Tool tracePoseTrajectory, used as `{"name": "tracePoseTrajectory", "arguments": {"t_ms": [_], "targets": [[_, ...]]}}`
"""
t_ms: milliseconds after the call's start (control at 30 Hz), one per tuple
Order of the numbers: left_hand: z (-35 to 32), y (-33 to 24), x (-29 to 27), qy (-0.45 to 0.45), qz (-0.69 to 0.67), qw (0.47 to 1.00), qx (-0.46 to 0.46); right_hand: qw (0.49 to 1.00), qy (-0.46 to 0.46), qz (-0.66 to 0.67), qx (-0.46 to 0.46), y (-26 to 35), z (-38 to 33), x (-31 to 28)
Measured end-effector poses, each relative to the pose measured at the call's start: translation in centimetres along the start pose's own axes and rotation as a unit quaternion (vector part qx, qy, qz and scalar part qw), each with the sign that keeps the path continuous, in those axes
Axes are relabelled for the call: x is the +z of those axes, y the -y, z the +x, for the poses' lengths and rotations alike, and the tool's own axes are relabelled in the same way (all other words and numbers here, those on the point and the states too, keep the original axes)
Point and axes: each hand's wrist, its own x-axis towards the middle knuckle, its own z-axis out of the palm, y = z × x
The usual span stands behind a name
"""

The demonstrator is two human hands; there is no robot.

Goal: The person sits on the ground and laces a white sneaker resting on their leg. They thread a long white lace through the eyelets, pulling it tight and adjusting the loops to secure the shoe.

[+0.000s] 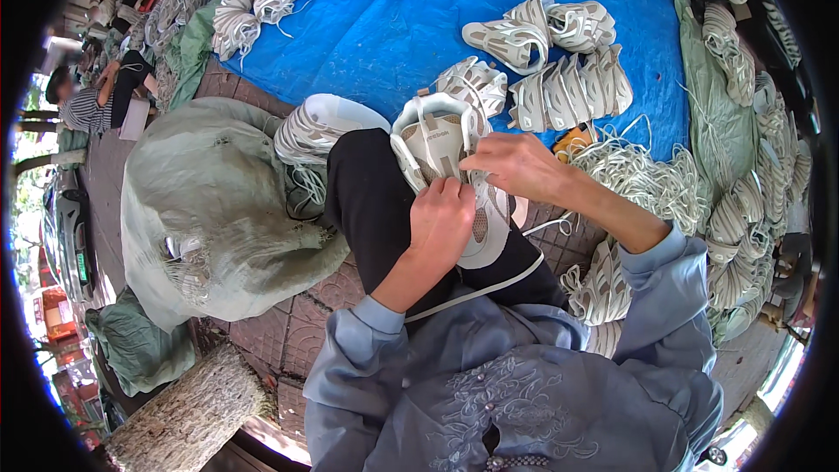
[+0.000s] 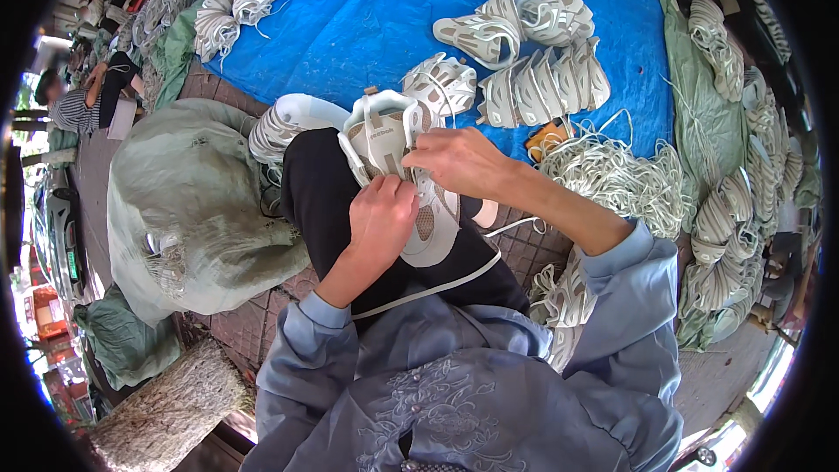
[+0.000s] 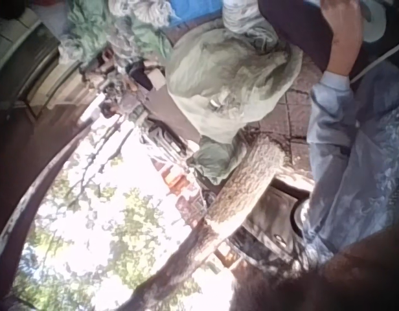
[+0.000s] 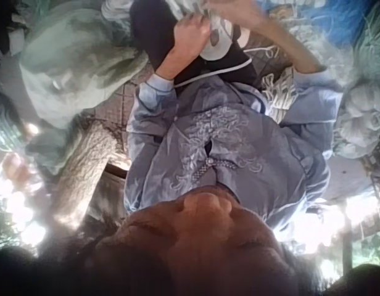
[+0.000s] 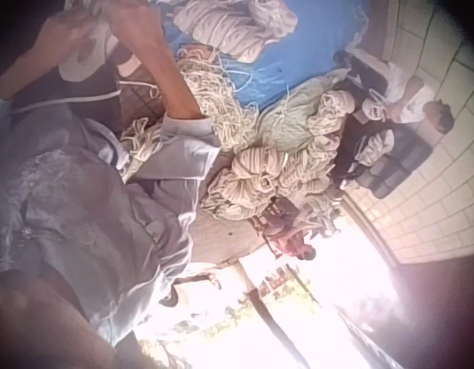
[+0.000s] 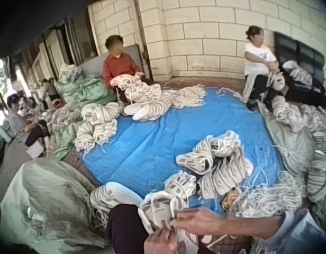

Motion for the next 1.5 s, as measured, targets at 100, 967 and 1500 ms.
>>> {"name": "tracePoseTrajectory", "arguments": {"t_ms": [100,967,1500], "targets": [[0.1,0.3,0.0,0.032,0.033,0.998,0.046,0.998,0.066,-0.007,-0.002,-0.1,0.9,0.0],[-1.3,0.4,-0.9,-0.04,-0.163,0.981,-0.1,0.984,-0.081,-0.101,-0.123,2.4,-0.4,2.4],[0.3,2.4,-2.2,0.208,-0.398,0.853,-0.264,0.991,-0.122,-0.024,-0.058,2.3,-1.8,3.6]]}}
